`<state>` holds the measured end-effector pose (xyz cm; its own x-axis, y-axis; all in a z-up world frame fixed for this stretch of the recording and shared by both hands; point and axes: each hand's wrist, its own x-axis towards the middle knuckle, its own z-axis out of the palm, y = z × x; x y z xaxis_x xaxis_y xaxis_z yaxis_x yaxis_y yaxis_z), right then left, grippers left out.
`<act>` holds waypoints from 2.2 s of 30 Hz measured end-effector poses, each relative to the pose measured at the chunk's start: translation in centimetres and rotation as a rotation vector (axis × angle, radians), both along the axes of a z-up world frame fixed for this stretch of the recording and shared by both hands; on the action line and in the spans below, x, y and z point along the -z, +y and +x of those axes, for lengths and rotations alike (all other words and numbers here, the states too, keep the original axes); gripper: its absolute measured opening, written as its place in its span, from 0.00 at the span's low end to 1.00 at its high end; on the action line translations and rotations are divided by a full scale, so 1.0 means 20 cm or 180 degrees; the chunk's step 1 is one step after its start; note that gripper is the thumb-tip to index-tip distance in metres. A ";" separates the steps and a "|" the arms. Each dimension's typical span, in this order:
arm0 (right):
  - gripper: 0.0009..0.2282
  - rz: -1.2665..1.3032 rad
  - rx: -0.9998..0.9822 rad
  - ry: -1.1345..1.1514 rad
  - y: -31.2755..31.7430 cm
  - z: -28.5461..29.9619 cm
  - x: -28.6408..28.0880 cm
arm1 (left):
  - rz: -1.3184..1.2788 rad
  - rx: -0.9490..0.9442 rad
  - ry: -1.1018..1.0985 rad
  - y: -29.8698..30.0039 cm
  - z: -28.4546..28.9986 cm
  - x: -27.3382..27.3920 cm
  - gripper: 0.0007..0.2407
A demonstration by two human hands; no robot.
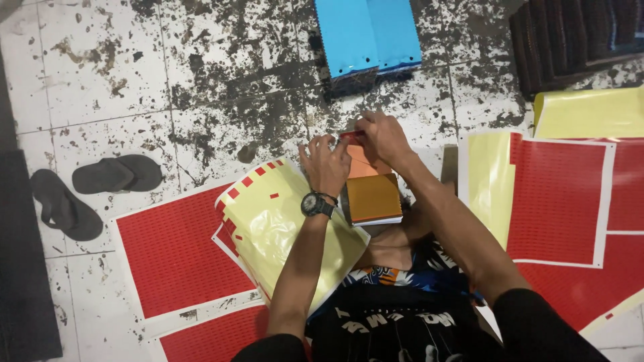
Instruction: Assembling booklets by stacking colored swatches and applying them to adhesive-backed sheets.
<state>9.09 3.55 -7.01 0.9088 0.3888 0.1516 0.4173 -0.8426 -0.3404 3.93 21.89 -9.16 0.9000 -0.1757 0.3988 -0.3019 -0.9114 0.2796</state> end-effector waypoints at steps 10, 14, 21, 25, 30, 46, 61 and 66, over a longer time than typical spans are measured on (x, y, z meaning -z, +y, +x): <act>0.03 -0.0092 -0.0133 -0.1764 0.00 -0.11 0.03 | -0.2824 0.0054 0.0443 0.04 -0.02 -0.15 0.20; 0.04 -0.0158 -0.0254 -0.1539 -0.01 -0.12 0.10 | -0.3016 -0.0105 0.0996 0.07 -0.01 -0.27 0.19; 0.10 0.1456 -0.0439 0.1426 -0.03 -0.17 -0.28 | -0.3460 0.0100 0.1667 0.07 0.04 -0.32 0.19; 0.08 0.1726 -0.0210 0.1626 -0.03 -0.15 -0.26 | -0.3566 0.0219 0.1853 0.04 0.01 -0.34 0.20; 0.06 0.1717 -0.0111 0.1580 -0.04 -0.14 -0.13 | -0.3603 0.0418 0.1678 0.04 0.02 -0.27 0.20; 0.08 0.0342 0.0512 0.1694 0.04 0.00 -0.02 | -0.0447 0.0085 0.0745 0.03 -0.01 -0.01 0.08; 0.14 -0.0105 0.0939 0.1276 0.12 -0.01 0.01 | 0.0214 -0.0102 0.0304 0.00 -0.05 -0.04 0.14; 0.08 -0.0047 0.0090 -0.0116 0.04 0.01 -0.03 | -0.0052 0.0008 0.0491 0.00 -0.03 -0.01 0.14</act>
